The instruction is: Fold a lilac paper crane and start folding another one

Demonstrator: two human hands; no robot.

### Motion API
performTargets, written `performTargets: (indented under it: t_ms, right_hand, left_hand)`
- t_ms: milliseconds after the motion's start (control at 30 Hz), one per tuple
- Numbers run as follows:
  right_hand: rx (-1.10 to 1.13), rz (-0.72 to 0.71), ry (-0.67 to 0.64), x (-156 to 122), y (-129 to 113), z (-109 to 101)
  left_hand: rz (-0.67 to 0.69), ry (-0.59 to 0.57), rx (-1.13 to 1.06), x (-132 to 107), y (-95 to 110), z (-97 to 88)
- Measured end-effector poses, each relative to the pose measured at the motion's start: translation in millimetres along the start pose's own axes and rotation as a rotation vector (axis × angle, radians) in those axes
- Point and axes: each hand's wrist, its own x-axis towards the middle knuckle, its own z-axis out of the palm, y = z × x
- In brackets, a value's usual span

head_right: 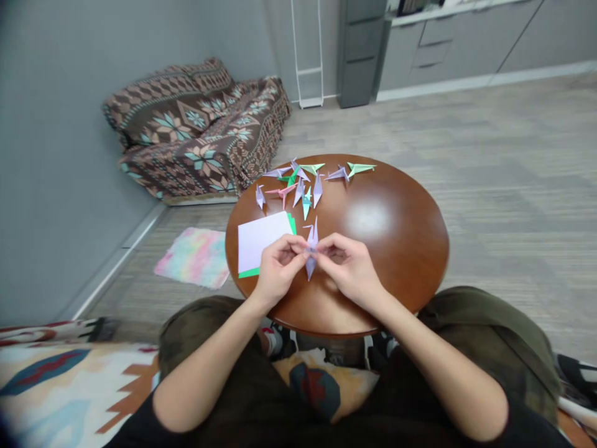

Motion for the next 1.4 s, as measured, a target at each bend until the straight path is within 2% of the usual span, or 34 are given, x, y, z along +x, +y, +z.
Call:
performTargets:
  t_ms: [133,300,433,567,667,800,900,1167,1400]
  right_hand:
    - [0.091,0.043,0.043,0.3,0.3,2.4]
    - [0.125,0.09,0.027,3.7,-2.5,0.5]
    - [0.168,0.13,0.035,4.7,-3.1,1.8]
    - [0.174,0.121,0.025,3.7,-1.6,1.3]
    - [0.082,0.068,0.001,2.5,-2.5,-3.4]
    - [-0.149,-0.134,-0.082,2.9,-8.2,-11.6]
    - [-0.231,-0.24,-0.147,4.2,-11.9,-14.6]
    - [-0.114,-0.052,-0.088,2.6,-3.2,-11.5]
    - [-0.002,-0.01,-0.095,1.8,-0.2,-10.1]
  left_hand:
    - [-0.02,0.055,-0.008,-0.3,0.0,1.7]
    - [-0.084,0.115,-0.046,0.4,-2.3,-1.6]
    - [-0.095,0.1,-0.087,0.2,-5.3,-3.0]
    - [-0.112,0.036,-0.139,1.7,-10.1,-5.6]
    - [-0.116,-0.01,-0.161,3.9,-13.0,-9.7]
    - [-0.163,-0.055,-0.171,5.4,-13.8,-12.1]
    - [-0.197,-0.039,-0.169,5.0,-12.8,-9.3]
    - [-0.201,-0.022,-0.158,5.0,-6.8,-4.4]
    - [-0.18,-0.054,-0.121,6.1,-8.6,-5.4]
